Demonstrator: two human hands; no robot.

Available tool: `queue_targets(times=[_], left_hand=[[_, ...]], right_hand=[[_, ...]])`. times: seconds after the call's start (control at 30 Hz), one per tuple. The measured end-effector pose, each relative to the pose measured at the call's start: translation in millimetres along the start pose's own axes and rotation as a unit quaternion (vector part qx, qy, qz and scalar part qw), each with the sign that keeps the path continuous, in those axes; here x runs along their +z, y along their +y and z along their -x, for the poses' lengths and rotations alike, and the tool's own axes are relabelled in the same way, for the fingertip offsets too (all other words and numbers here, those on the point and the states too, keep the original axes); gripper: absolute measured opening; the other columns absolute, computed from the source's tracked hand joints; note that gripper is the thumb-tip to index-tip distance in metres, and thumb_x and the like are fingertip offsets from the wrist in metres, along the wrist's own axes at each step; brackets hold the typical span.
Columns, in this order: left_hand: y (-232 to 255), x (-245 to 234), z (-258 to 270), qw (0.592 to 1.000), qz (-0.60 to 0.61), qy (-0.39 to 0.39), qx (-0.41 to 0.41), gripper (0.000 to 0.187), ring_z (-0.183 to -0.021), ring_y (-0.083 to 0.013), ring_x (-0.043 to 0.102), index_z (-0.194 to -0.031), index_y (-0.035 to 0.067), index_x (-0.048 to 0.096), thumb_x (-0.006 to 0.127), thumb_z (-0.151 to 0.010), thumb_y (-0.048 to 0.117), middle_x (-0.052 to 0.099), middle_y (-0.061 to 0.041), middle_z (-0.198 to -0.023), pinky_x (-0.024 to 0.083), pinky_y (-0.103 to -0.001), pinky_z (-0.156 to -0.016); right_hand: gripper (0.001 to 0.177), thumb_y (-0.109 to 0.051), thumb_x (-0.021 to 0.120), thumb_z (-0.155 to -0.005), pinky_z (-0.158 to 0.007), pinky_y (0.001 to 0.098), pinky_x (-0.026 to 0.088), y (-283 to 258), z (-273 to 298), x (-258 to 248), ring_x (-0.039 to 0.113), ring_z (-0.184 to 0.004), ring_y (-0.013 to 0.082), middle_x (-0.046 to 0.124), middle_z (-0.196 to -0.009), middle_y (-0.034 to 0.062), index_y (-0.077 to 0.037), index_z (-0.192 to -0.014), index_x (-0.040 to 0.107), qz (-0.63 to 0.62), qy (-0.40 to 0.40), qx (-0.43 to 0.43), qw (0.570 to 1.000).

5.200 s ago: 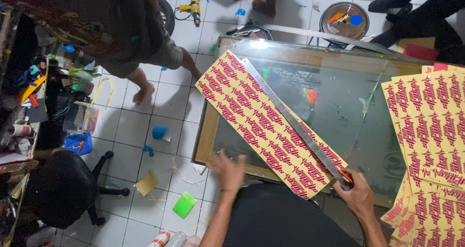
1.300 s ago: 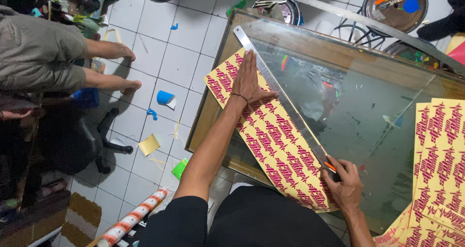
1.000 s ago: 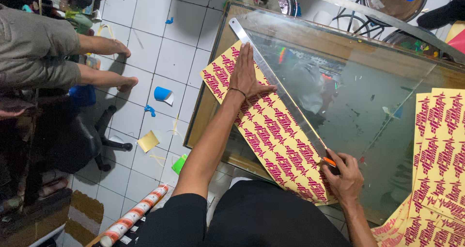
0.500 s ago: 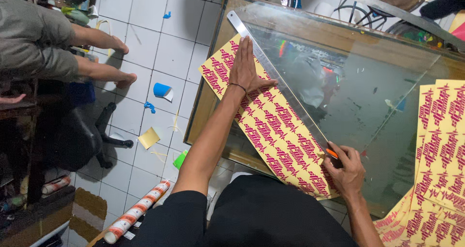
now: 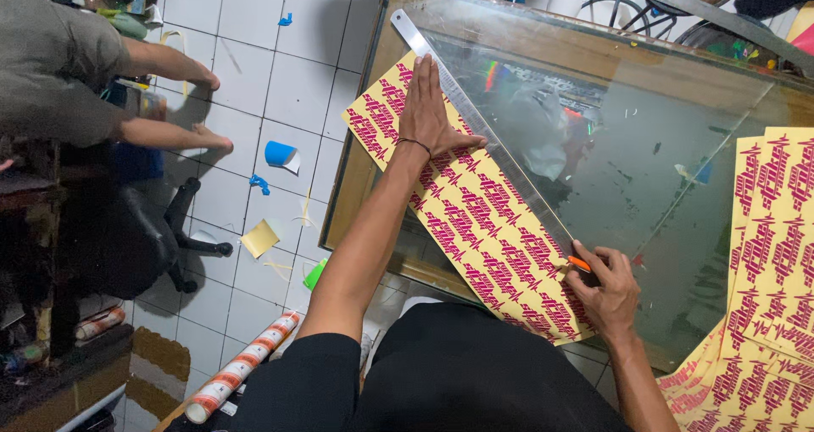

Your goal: The person uses a metal ruler and a utility knife to cut a large sheet of yellow stickers with red text into smaller strips on a glass table. The person repeatedly aligns the ruler and slices through the material to separate the sticker sections.

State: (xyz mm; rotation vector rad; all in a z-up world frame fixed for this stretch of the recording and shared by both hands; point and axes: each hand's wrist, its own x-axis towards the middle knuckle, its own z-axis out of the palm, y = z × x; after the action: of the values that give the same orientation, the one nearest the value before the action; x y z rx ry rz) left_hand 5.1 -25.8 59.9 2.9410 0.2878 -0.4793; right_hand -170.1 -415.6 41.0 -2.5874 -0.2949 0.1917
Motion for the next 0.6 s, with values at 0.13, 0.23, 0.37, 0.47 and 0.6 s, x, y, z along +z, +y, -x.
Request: queue_targets(times=[0.13, 0.23, 0.37, 0.47, 0.6], left_hand=[[3, -8, 2, 1.000, -0.019, -0.009, -0.006, 0.152, -0.154, -0.0273, 0.006, -0.156, 0.002, 0.015, 0.065, -0.051, 0.099, 0.010, -0.013, -0.164, 0.013, -0.030, -0.129], [4, -6, 1, 0.999, -0.035, -0.010, -0.008, 0.153, -0.154, -0.0282, 0.006, -0.156, 0.002, 0.015, 0.062, -0.049, 0.101, 0.010, -0.012, -0.164, 0.013, -0.030, -0.129], [5, -1, 0, 0.999, -0.034, 0.000, -0.009, 0.154, -0.154, -0.0290, 0.007, -0.156, 0.001, 0.015, 0.065, -0.047, 0.099, 0.011, -0.013, -0.164, 0.015, -0.032, -0.129], [3, 3, -3, 0.999, -0.035, 0.012, -0.005, 0.157, -0.154, -0.0299, 0.007, -0.155, 0.000, 0.015, 0.064, -0.045, 0.100, 0.010, -0.014, -0.163, 0.017, -0.034, -0.128], [4, 1, -3, 0.997, -0.079, -0.010, 0.004, 0.157, -0.153, -0.0317, 0.005, -0.156, -0.001, 0.014, 0.053, -0.047, 0.105, 0.010, -0.017, -0.163, 0.014, -0.036, -0.128]], right_hand=[[0.042, -0.019, 0.076, -0.080, -0.087, 0.0403, 0.053, 5, 2, -1, 0.065, -0.095, 0.0304, 0.065, -0.103, 0.0096, -0.025, -0.121, 0.074, 0.003, -0.008, -0.007, 1.000], [0.044, -0.025, 0.076, -0.080, -0.089, 0.0382, 0.054, 11, 0, 0, 0.065, -0.100, 0.0261, 0.065, -0.105, 0.0039, -0.034, -0.123, 0.071, 0.019, -0.034, 0.003, 0.999], [0.032, -0.021, 0.069, -0.089, -0.083, 0.0414, 0.054, -18, -31, -18, 0.066, -0.091, 0.0304, 0.066, -0.098, 0.0114, -0.020, -0.121, 0.072, -0.065, -0.040, 0.028, 0.997], [0.029, -0.006, 0.057, -0.098, -0.081, 0.0532, 0.050, -85, -87, -36, 0.061, -0.092, 0.0454, 0.063, -0.099, 0.0273, 0.001, -0.125, 0.065, -0.126, -0.028, 0.003, 0.992], [0.032, 0.001, 0.047, -0.101, -0.082, 0.0640, 0.046, -144, -168, -16, 0.055, -0.100, 0.0606, 0.059, -0.109, 0.0404, 0.014, -0.131, 0.051, -0.132, -0.029, -0.113, 0.984]])
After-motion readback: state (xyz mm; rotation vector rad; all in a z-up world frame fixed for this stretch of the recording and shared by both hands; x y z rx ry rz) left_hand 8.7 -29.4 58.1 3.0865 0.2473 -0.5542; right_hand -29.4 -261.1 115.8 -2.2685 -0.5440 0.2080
